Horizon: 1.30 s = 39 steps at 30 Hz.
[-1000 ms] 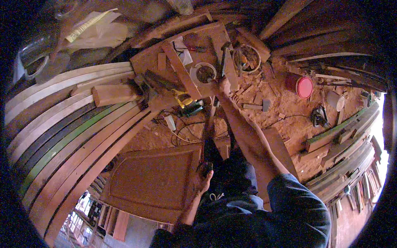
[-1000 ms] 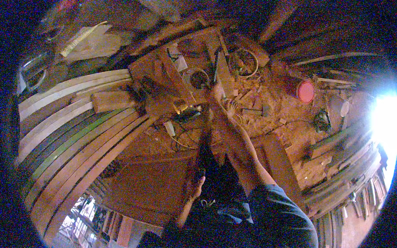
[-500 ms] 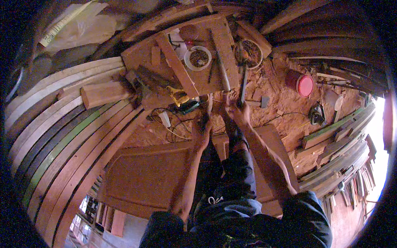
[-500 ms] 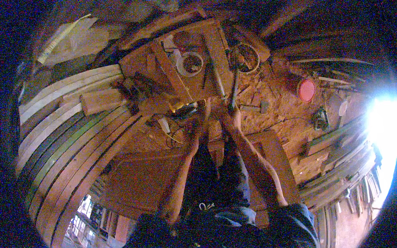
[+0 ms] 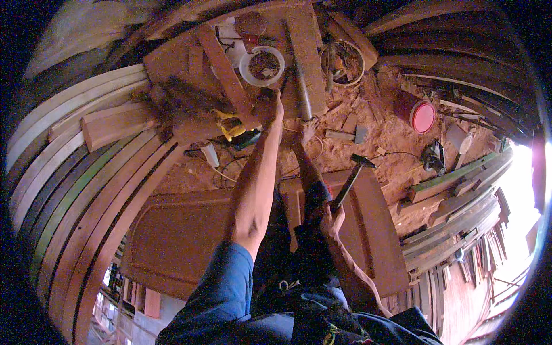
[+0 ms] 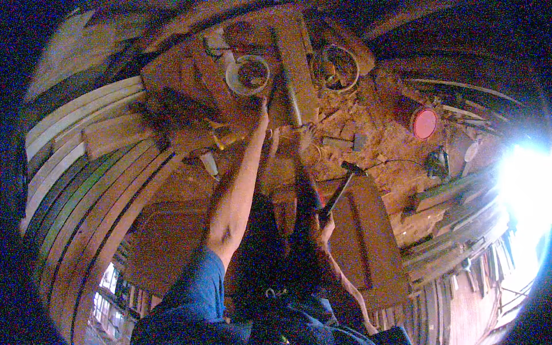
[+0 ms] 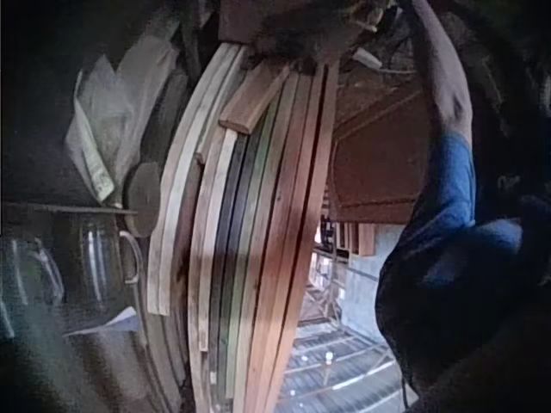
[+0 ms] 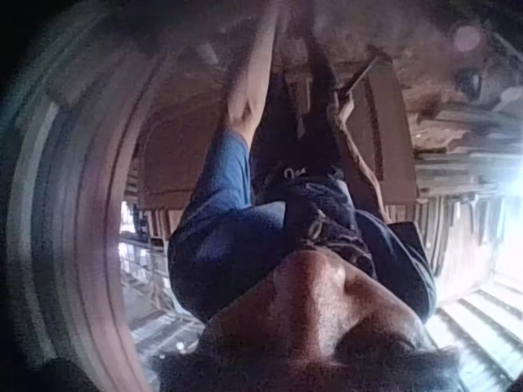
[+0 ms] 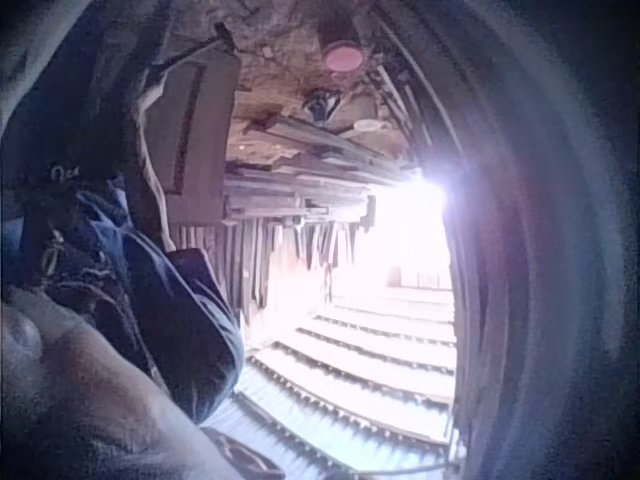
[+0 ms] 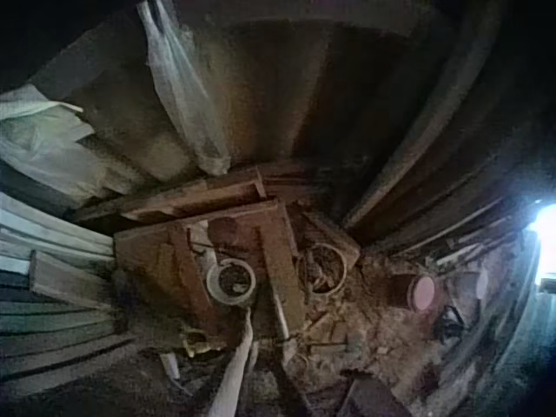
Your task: The person assembles a wooden structure by hammering nails into wooden planks. They repeatedly pick nails from a container, position them on the wood, and strike them with a hammer. The person also repositions planks and adjusts the structure during assembly.
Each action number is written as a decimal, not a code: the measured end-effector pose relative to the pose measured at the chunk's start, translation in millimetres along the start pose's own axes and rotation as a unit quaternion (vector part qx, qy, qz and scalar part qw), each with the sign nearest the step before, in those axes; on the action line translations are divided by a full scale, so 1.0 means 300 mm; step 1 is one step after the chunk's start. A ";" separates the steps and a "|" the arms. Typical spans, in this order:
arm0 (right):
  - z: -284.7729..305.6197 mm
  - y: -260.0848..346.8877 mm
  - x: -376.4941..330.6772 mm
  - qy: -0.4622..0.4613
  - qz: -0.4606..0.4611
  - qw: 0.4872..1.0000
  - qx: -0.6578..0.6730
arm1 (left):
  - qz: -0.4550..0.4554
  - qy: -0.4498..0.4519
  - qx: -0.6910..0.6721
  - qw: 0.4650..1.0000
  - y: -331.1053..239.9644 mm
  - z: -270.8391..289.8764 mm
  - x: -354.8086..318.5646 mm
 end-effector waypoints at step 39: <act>-0.010 -0.023 0.056 -0.027 0.014 0.994 -0.108 | -0.187 0.038 0.025 0.981 -0.363 0.365 0.233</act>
Point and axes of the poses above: each hand's wrist, its own x-axis towards the middle knuckle, its own z-axis out of the back of the hand, y = z × x, the point moved 1 cm from there along x, towards the middle knuckle, and after that the axes turned 15 degrees about z, right-handed, at the moved point
